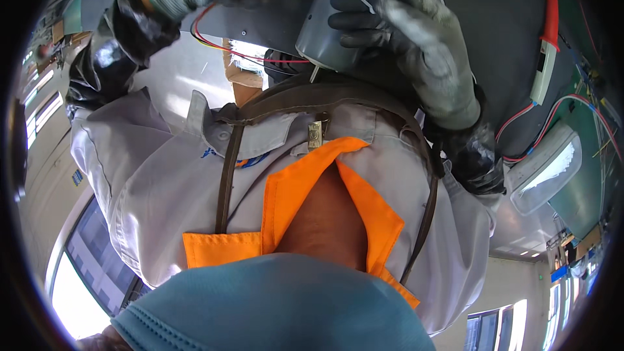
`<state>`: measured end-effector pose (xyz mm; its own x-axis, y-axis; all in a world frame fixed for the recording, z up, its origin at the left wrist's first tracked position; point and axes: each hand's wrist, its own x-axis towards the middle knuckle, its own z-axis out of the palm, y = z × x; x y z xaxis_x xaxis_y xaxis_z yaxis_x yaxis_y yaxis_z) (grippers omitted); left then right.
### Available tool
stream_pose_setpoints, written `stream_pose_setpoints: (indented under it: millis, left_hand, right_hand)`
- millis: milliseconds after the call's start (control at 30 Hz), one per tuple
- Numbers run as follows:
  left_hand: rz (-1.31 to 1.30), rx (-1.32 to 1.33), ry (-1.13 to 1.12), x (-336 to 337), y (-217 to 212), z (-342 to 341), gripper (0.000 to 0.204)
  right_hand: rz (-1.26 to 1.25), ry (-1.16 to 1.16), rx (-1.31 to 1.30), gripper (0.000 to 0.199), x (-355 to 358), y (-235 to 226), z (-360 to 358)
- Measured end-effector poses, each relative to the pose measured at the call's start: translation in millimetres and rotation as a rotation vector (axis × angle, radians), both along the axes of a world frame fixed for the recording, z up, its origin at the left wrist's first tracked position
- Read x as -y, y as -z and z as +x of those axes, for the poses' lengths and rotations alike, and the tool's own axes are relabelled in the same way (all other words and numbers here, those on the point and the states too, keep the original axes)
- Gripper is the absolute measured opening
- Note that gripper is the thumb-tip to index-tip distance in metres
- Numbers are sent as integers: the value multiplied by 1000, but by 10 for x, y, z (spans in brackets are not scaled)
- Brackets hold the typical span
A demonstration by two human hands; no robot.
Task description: Connecting wires and applying insulation to small electric motors at a workstation.
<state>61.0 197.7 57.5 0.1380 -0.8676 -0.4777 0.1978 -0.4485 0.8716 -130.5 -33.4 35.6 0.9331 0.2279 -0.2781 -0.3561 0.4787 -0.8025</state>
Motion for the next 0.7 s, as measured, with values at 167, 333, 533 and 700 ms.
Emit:
stream_pose_setpoints:
  millis: [167, 333, 533, 700]
  left_hand:
    - [62, 112, -243, 164, -208, -333, 32]
    - [91, 102, -739, 260, 27, -571, 26]
    - [-64, 52, -730, 322, 281, -695, 35]
    - [-324, -147, -659, 264, 470, -691, 50]
  right_hand:
    - [-39, 136, 10, 45, -142, 11, 10]
    - [-431, 353, 264, 31, -147, 197, 77]
    - [-645, 508, 359, 22, -86, 146, 244]
    - [-586, 558, 288, 25, -37, 225, 155]
